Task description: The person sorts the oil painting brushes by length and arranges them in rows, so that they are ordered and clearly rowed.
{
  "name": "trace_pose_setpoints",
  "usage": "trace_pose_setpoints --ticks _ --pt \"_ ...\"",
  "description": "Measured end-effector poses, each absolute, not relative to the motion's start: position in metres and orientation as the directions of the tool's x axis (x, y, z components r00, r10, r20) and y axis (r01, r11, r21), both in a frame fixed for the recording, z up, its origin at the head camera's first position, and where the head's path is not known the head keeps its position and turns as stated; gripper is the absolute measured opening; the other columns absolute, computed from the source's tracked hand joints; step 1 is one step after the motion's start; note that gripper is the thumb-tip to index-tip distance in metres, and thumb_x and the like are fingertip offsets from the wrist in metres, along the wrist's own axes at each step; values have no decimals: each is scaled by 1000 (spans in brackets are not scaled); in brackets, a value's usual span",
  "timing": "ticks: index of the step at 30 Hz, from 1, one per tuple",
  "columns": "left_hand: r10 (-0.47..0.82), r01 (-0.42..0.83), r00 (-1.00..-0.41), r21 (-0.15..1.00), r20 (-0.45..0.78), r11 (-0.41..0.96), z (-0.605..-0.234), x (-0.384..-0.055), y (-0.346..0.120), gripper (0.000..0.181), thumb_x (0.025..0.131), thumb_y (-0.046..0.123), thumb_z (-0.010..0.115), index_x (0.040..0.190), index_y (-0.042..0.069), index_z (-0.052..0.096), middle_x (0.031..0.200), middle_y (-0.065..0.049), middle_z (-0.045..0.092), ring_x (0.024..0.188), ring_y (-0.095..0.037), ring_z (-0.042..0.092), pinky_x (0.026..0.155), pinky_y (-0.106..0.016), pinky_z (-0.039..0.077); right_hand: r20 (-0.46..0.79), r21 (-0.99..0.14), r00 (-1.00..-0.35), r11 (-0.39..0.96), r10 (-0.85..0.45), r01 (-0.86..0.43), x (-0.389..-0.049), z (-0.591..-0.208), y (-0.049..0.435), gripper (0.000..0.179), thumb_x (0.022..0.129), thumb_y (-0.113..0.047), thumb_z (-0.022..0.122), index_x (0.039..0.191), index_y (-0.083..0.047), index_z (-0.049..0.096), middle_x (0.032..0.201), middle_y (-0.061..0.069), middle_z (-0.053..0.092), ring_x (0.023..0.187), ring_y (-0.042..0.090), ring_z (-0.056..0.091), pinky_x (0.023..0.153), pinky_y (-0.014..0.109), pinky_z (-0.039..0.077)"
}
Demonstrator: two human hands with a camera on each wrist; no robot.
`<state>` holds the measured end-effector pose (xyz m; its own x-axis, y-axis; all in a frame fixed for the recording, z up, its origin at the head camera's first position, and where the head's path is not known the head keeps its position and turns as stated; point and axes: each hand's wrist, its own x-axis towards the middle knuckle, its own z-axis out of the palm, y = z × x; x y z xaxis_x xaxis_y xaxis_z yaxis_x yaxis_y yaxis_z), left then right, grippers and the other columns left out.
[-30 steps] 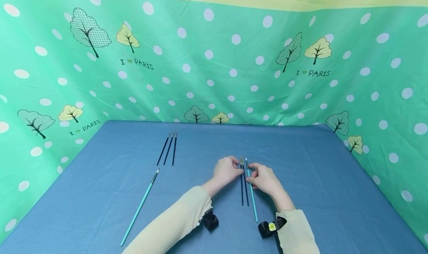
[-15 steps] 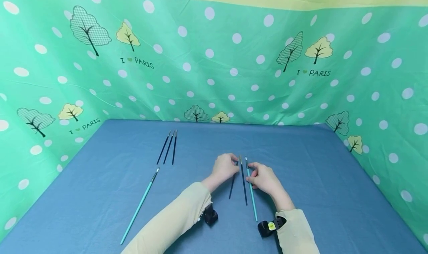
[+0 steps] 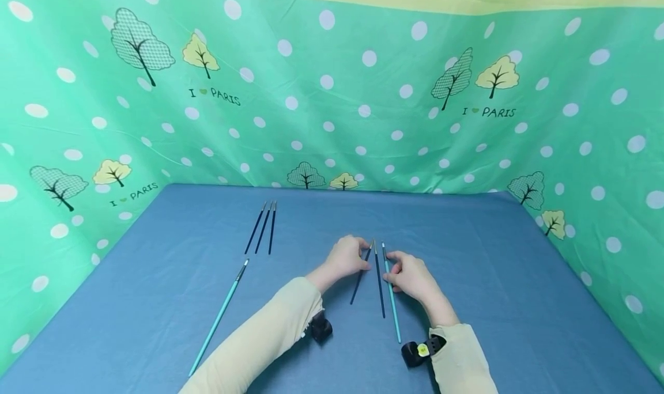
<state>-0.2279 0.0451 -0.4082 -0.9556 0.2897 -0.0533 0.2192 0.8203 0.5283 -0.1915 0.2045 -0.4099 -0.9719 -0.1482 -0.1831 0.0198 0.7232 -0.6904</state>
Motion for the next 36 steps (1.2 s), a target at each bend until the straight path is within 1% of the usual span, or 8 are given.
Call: trace_pose_setpoints --ticks 9,14,16,19,22,24,29,36 --pt "322 223 -940 515 -110 827 -401 -233 41 35 78 19 70 112 13 64 112 -1 62 108 -20 54 95 -36 42 -170 -696 -974 718 -151 10 -191 -409 204 49 82 -7 64 127 3 46 73 7 56 55 13 58 53 28 52" --pt "292 151 -946 599 -145 787 -401 -234 37 36 79 18 70 114 13 64 112 -2 63 97 -17 59 75 -28 50 -170 -694 -973 720 -158 4 -191 -408 204 49 82 -7 64 127 3 46 73 6 57 55 13 58 53 28 51" --pt "278 114 -947 646 -158 755 -402 -234 36 36 78 16 69 114 12 63 108 -3 64 84 -15 62 64 -25 50 -168 -691 -973 723 -161 0 -191 -408 204 49 83 -7 63 127 3 46 73 6 57 55 12 57 53 28 51" --pt "269 63 -947 719 -176 692 -405 -234 32 36 79 13 68 115 11 62 89 -4 67 64 -13 61 54 -24 47 -163 -687 -974 727 -154 0 -190 -408 203 49 82 -7 64 127 3 46 72 6 56 55 12 57 53 27 51" --pt "268 25 -946 782 -183 623 -409 -235 29 35 80 10 66 115 10 62 69 -2 64 52 -14 58 50 -24 46 -161 -679 -976 734 -146 2 -189 -408 203 49 82 -7 64 127 3 46 72 6 56 55 12 57 52 27 51" --pt "274 18 -945 810 -178 586 -410 -235 27 35 81 9 65 116 9 61 66 -1 61 51 -14 57 50 -24 45 -162 -675 -977 738 -140 6 -189 -409 203 49 82 -6 64 127 3 47 72 6 56 55 12 57 52 27 51" --pt "287 3 -944 863 -164 505 -413 -236 21 35 81 5 63 116 8 62 72 0 61 53 -14 58 50 -25 47 -166 -671 -977 742 -132 14 -190 -409 202 49 82 -6 64 127 3 47 73 6 56 55 12 57 52 27 51" --pt "232 -27 -962 892 -147 452 -411 -242 7 35 82 4 60 117 12 61 76 -2 60 54 -15 56 48 -25 44 -179 -688 -973 725 -146 18 -190 -408 204 49 83 -6 63 128 3 46 74 7 55 56 13 57 54 28 52"
